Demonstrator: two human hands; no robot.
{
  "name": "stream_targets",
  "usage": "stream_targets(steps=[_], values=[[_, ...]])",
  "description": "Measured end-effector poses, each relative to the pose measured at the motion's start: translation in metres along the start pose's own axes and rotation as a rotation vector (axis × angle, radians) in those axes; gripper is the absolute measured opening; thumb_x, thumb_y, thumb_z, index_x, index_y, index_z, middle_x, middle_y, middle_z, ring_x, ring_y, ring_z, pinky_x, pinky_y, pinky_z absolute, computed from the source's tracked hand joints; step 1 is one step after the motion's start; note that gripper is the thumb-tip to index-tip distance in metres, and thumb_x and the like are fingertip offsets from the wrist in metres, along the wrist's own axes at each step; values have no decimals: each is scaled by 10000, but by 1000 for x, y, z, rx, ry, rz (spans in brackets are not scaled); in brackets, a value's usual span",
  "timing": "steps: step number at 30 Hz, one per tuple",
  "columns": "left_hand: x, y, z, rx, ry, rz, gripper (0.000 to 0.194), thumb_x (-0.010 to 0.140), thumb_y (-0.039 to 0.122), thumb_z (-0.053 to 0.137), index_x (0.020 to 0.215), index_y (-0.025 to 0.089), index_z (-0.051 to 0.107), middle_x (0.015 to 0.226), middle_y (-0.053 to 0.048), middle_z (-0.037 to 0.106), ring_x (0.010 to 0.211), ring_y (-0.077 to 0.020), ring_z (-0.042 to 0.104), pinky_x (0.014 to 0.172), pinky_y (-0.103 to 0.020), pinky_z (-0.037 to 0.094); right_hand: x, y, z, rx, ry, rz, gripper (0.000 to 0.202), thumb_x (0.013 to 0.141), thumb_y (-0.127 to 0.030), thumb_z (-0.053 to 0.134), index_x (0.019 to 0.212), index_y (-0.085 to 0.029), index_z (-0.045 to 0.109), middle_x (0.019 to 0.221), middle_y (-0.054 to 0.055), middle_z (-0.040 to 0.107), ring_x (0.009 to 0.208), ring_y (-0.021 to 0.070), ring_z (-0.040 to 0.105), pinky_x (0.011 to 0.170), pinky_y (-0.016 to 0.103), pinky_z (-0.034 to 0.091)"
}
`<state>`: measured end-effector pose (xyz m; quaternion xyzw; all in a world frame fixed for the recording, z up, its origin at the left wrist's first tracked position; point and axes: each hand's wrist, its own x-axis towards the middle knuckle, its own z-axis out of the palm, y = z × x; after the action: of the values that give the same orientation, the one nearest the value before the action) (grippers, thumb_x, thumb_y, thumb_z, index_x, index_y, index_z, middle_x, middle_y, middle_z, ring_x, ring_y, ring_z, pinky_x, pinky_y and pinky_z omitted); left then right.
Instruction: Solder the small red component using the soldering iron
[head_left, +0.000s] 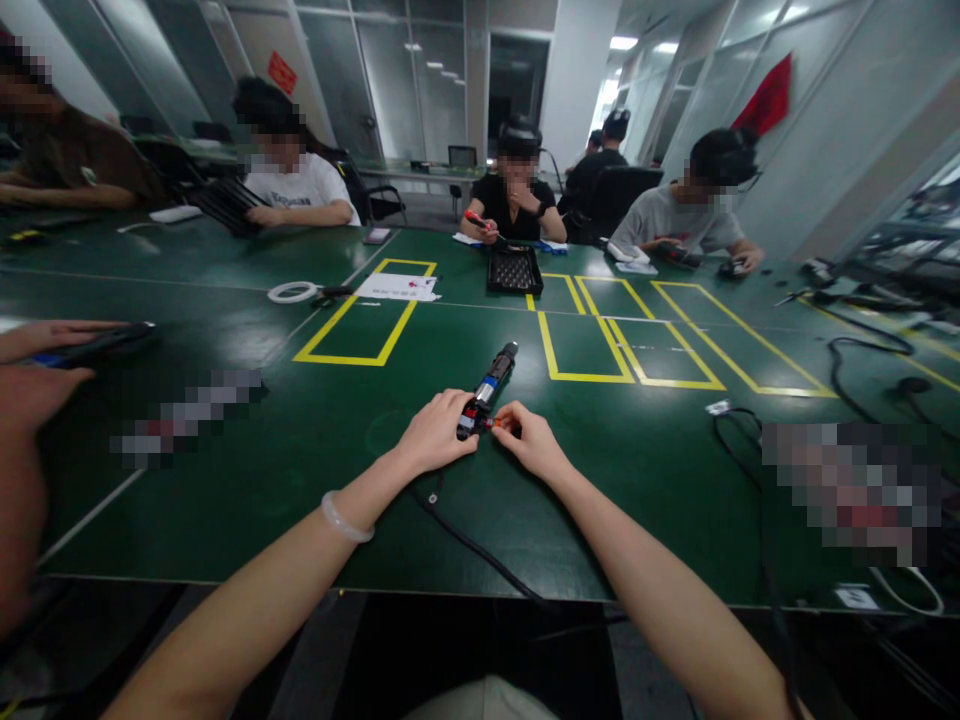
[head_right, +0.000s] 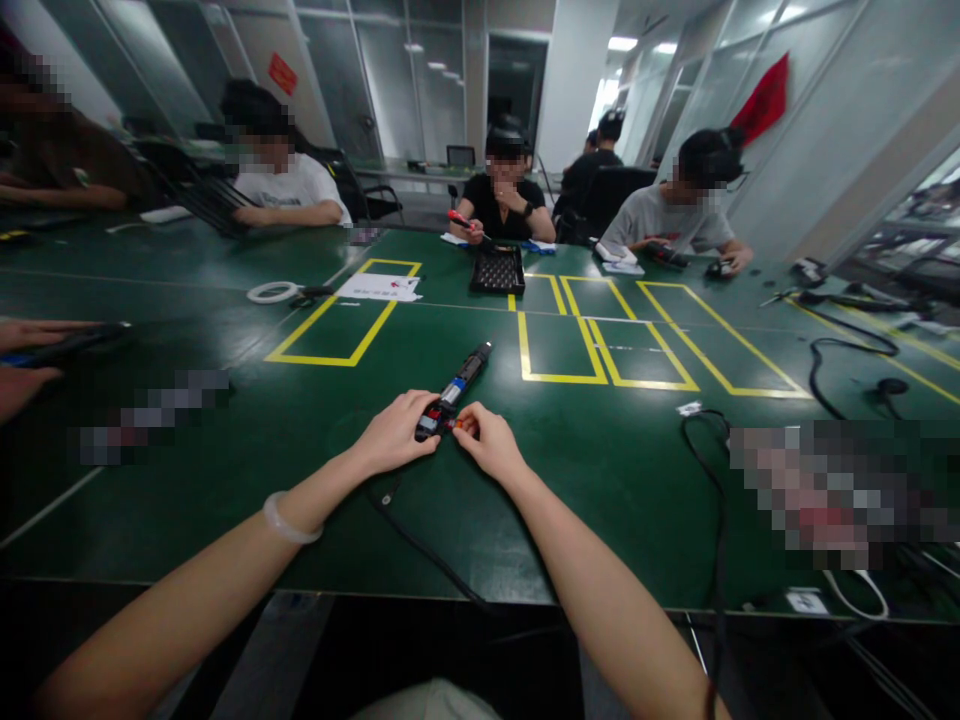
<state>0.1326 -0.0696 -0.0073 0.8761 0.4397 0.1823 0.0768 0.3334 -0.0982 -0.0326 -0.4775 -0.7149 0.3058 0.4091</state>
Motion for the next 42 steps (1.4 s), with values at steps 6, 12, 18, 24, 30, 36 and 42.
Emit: stream_targets(steps=[6, 12, 18, 24, 30, 36, 42], values=[[-2, 8, 0, -44, -27, 56, 574, 730, 321, 604, 1277, 222, 461, 1265, -106, 519, 1127, -283, 515, 965, -417, 441, 1, 5, 3, -195, 9, -31, 128, 790, -250, 654, 858, -205, 556, 680, -21, 574, 654, 148, 521, 642, 260, 397], [-1, 9, 0, -25, -38, 59, 598, 739, 326, 594, 1310, 220, 454, 1288, -114, 510, 1137, -287, 511, 965, -420, 438, -1, 2, 3, -150, -25, -91, 84, 812, -197, 604, 888, -209, 568, 721, -9, 586, 690, 159, 539, 675, 270, 420], [-2, 15, 1, 46, -27, 53, 607, 802, 431, 570, 1350, 212, 428, 1306, -121, 504, 1132, -289, 508, 956, -416, 427, -3, -3, -2, -116, -47, -111, 158, 833, -100, 494, 901, -209, 587, 862, 22, 658, 774, 165, 579, 743, 281, 437], [2, 27, 5, 123, 12, -19, 544, 872, 498, 490, 1319, 191, 452, 1218, -139, 546, 1057, -280, 524, 858, -397, 444, -2, 1, 0, -125, -51, -136, 186, 830, -86, 472, 916, -212, 578, 880, 32, 648, 824, 183, 574, 791, 304, 436], [4, 23, 6, 174, 9, -36, 537, 875, 477, 498, 1339, 212, 445, 1185, -133, 547, 1021, -265, 533, 815, -368, 441, -1, 6, -1, -87, 19, -84, 239, 840, -126, 468, 1046, -213, 555, 867, 24, 632, 817, 182, 574, 783, 302, 452], [9, 3, 0, 224, -8, -48, 582, 873, 489, 502, 1378, 213, 416, 1246, -131, 530, 1065, -284, 520, 836, -373, 438, -3, 8, -7, -59, 19, -48, 212, 848, -147, 473, 1030, -211, 560, 838, 17, 639, 789, 172, 584, 762, 291, 457], [12, -46, -18, 297, -64, -165, 617, 893, 532, 408, 1410, 197, 390, 1286, -147, 511, 1073, -307, 521, 854, -403, 444, -3, 7, -10, -42, 2, -36, 208, 853, -158, 473, 1025, -212, 577, 841, 13, 650, 797, 166, 597, 752, 283, 457]])
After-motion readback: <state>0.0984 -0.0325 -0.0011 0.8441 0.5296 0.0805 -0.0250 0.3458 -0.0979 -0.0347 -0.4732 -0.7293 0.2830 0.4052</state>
